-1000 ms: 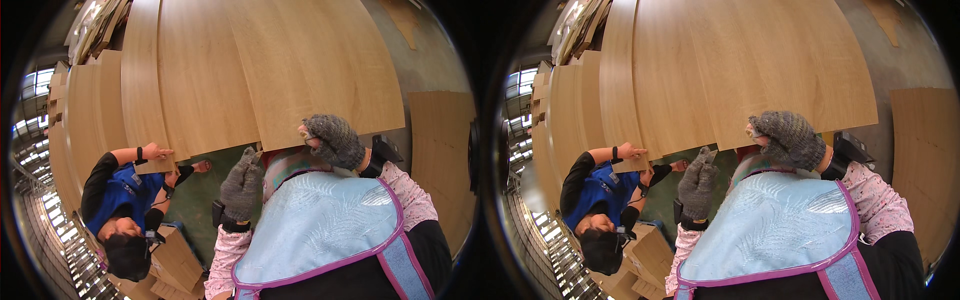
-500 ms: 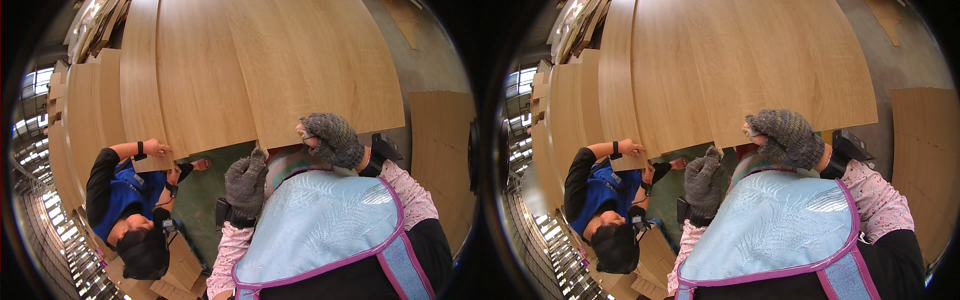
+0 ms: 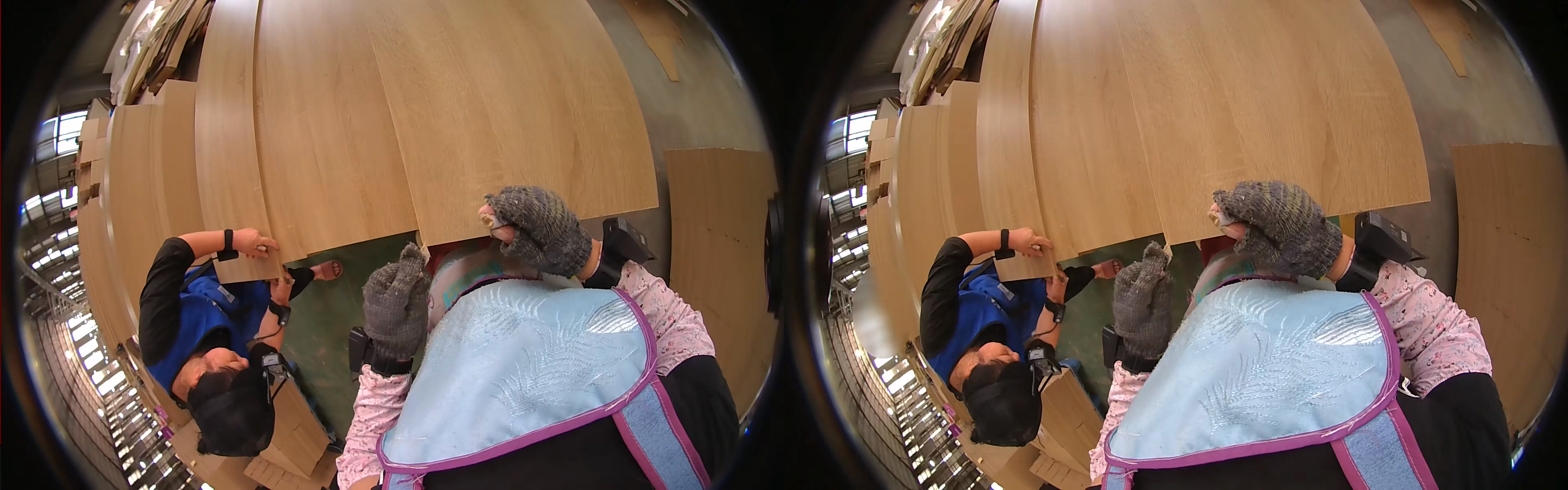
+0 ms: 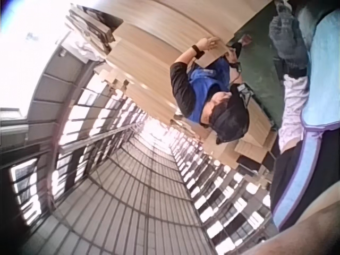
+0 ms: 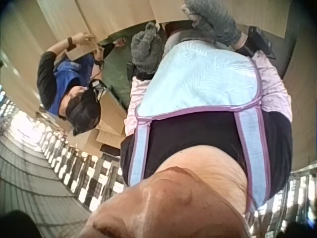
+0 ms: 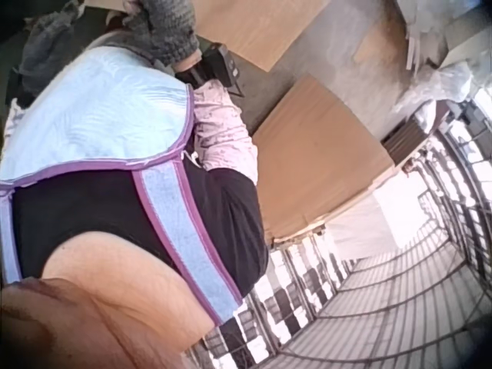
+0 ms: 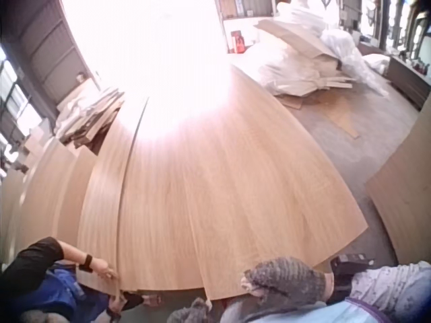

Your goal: Marking and organizing large wood panels in a factory setting.

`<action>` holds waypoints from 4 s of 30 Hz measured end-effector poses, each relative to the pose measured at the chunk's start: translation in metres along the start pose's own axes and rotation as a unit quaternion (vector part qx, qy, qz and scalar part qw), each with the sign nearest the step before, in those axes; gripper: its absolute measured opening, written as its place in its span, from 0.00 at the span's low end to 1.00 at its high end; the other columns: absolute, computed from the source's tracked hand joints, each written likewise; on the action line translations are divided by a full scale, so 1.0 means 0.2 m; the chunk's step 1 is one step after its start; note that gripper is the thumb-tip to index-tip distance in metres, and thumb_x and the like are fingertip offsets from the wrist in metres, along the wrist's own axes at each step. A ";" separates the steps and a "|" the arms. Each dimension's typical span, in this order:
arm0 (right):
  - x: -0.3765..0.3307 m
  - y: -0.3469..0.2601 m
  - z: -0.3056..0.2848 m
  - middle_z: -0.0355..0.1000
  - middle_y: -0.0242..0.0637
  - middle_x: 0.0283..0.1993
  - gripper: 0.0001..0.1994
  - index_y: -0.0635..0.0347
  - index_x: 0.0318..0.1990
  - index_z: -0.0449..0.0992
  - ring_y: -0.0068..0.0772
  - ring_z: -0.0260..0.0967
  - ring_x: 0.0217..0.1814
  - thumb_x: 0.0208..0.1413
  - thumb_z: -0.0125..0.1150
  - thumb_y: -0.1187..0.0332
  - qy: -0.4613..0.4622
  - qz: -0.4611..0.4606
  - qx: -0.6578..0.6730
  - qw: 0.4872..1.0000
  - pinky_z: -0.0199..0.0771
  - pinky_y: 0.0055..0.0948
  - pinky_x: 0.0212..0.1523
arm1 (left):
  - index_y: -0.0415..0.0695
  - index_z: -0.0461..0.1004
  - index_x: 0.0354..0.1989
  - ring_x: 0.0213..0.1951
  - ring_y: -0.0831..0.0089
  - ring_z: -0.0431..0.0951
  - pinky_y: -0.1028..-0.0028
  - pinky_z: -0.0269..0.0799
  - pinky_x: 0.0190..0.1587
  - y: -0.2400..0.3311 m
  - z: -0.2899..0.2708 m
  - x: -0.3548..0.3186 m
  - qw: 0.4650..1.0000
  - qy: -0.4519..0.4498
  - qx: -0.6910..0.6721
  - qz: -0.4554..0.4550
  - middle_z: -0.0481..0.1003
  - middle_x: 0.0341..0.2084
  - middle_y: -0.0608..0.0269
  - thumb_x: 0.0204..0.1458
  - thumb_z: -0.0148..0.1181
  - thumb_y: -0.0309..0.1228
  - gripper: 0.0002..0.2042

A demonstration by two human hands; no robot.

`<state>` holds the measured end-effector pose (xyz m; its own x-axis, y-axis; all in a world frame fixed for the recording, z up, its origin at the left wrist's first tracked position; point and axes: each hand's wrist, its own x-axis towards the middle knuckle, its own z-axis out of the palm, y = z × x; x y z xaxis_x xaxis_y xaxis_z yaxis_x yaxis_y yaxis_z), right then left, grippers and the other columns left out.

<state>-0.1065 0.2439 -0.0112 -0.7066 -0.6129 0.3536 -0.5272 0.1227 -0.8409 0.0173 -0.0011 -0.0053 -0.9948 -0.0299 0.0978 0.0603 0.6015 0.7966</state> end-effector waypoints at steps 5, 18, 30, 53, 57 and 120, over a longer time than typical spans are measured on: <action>0.00 -0.01 0.00 0.71 0.32 0.32 0.18 0.55 0.53 0.71 0.37 0.71 0.34 0.53 0.61 0.72 -0.011 0.001 -0.022 1.000 0.71 0.34 0.37 | 0.44 0.77 0.47 0.21 0.69 0.74 0.73 0.72 0.26 -0.05 0.01 -0.02 0.998 0.006 0.013 0.053 0.75 0.24 0.59 0.52 0.59 0.19 0.14; -0.02 0.01 0.00 0.71 0.34 0.33 0.18 0.55 0.52 0.72 0.39 0.70 0.34 0.52 0.61 0.73 -0.004 -0.011 -0.018 1.000 0.71 0.35 0.36 | 0.39 0.75 0.52 0.36 0.60 0.75 0.67 0.71 0.43 0.02 0.00 -0.03 0.999 -0.020 -0.010 -0.030 0.75 0.34 0.55 0.52 0.58 0.17 0.17; -0.04 0.04 0.02 0.69 0.32 0.30 0.19 0.55 0.52 0.71 0.42 0.69 0.31 0.51 0.60 0.75 0.000 -0.006 -0.029 1.000 0.70 0.36 0.35 | 0.39 0.73 0.54 0.24 0.68 0.75 0.70 0.71 0.27 -0.04 0.04 -0.02 0.999 -0.007 -0.033 0.028 0.73 0.25 0.56 0.55 0.55 0.18 0.17; 0.01 -0.19 -0.10 0.71 0.40 0.32 0.11 0.54 0.41 0.76 0.49 0.72 0.35 0.50 0.64 0.68 -0.007 0.011 0.016 1.000 0.73 0.37 0.37 | 0.36 0.72 0.55 0.35 0.79 0.70 0.77 0.70 0.39 -0.05 0.05 -0.05 0.995 0.047 0.041 0.073 0.73 0.38 0.65 0.61 0.55 0.30 0.15; -0.16 -0.24 -0.31 0.74 0.40 0.38 0.06 0.59 0.39 0.74 0.41 0.74 0.37 0.55 0.63 0.71 0.086 0.069 0.010 0.994 0.74 0.35 0.35 | 0.36 0.67 0.59 0.36 0.80 0.73 0.78 0.72 0.37 -0.10 -0.01 0.05 0.896 0.132 -0.380 -0.189 0.75 0.48 0.61 0.63 0.53 0.31 0.18; -0.33 0.20 -1.27 0.75 0.40 0.40 0.14 0.57 0.46 0.76 0.43 0.75 0.41 0.51 0.66 0.70 -0.223 -0.021 0.026 0.974 0.75 0.36 0.42 | 0.41 0.70 0.48 0.28 0.82 0.70 0.81 0.66 0.28 0.95 1.10 0.08 0.818 0.216 -0.415 -0.335 0.75 0.35 0.67 0.66 0.48 0.42 0.15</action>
<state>-0.2006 0.4874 0.0347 -0.4030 -0.8963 0.1851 -0.5184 0.0569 -0.8533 -0.0049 0.2876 0.0169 -0.7159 -0.5176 -0.4687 -0.2732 -0.4101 0.8702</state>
